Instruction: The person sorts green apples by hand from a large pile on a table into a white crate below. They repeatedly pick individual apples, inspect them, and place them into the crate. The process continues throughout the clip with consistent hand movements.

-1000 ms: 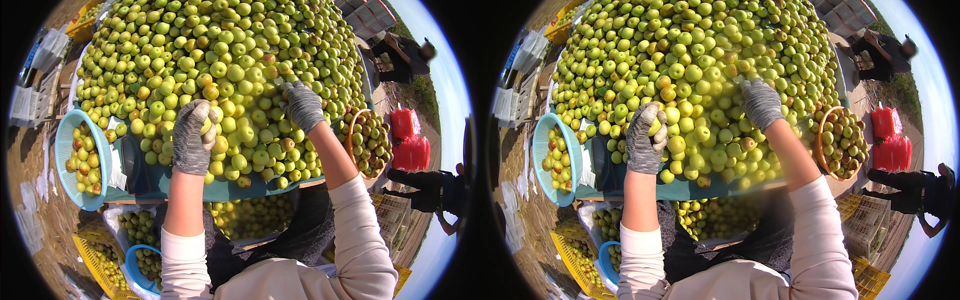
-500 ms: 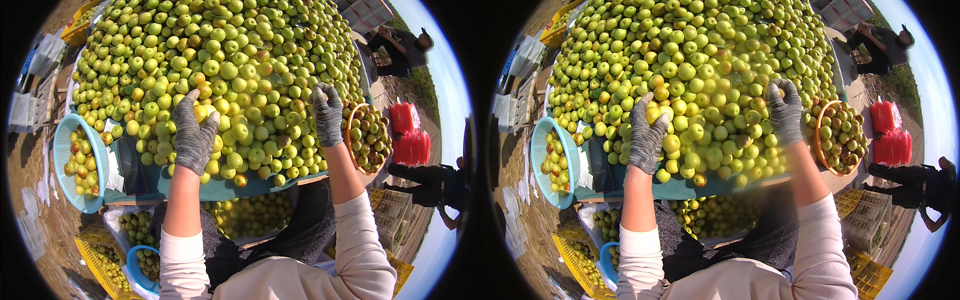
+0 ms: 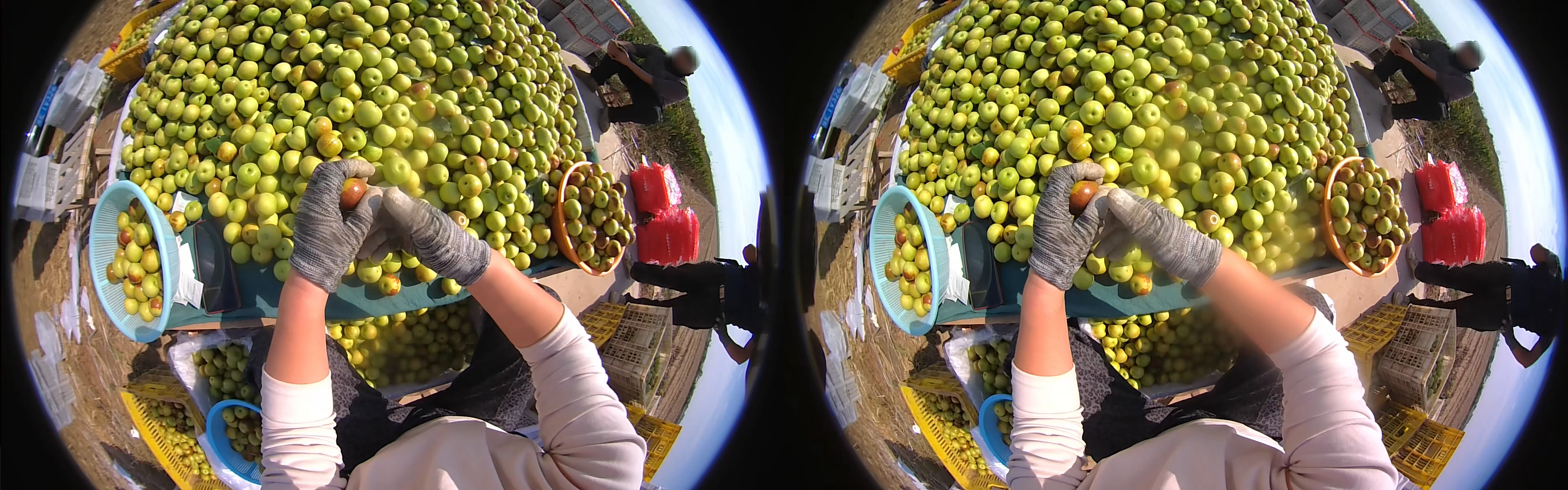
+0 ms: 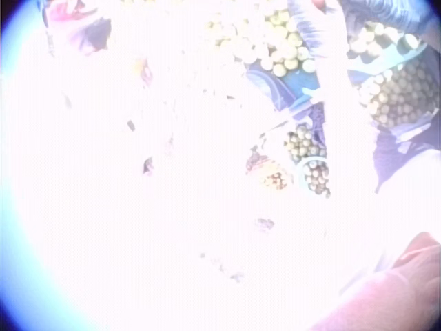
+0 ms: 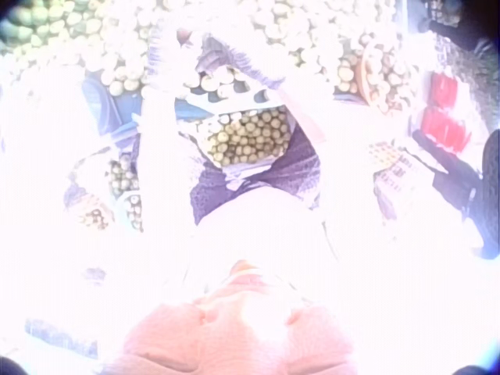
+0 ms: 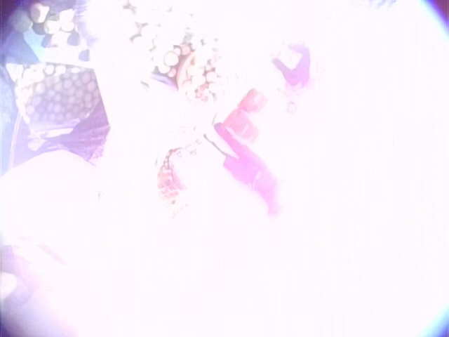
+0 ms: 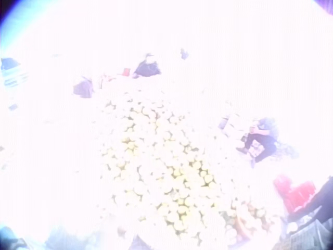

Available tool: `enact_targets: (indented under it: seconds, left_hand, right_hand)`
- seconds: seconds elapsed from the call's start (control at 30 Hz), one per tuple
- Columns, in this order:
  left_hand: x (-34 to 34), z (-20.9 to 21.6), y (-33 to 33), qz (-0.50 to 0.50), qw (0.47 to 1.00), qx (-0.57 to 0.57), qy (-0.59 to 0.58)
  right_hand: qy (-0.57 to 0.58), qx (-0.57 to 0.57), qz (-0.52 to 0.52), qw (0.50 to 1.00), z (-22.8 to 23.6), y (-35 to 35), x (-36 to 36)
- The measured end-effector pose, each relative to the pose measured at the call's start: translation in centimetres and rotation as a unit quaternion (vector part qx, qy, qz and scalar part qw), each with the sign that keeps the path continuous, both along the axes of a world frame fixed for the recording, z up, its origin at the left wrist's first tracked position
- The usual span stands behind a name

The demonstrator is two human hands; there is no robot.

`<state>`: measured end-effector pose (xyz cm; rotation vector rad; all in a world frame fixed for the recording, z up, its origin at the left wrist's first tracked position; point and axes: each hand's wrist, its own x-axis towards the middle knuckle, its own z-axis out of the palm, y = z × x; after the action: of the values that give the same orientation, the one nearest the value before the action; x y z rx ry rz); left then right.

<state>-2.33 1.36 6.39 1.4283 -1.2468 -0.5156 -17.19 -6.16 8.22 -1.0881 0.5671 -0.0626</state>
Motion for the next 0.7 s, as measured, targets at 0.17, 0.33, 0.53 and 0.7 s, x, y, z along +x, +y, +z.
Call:
enact_targets:
  seconds: [0.17, 0.33, 0.53, 0.7]
  left_hand:
    - [9.9, -0.9, 3.1, 0.152, 0.854, -0.208, 0.452]
    - [20.9, -3.4, 11.4, 0.392, 0.729, -0.27, 0.492]
    - [18.7, -2.8, 11.9, 0.716, 0.688, 0.114, -0.03]
    - [16.5, 0.5, 9.0, 0.557, 0.613, -0.358, 0.43]
  right_hand:
    - [0.051, -0.187, -0.164, 0.967, -0.5, -2.8, -6.1]
    - [0.261, -0.511, -0.393, 0.718, -2.8, -15.0, -13.4]
    - [0.455, -0.704, -0.064, 0.541, -4.8, -21.4, -18.0]
    - [0.481, -0.682, -0.033, 0.55, -5.2, -23.9, -18.7]
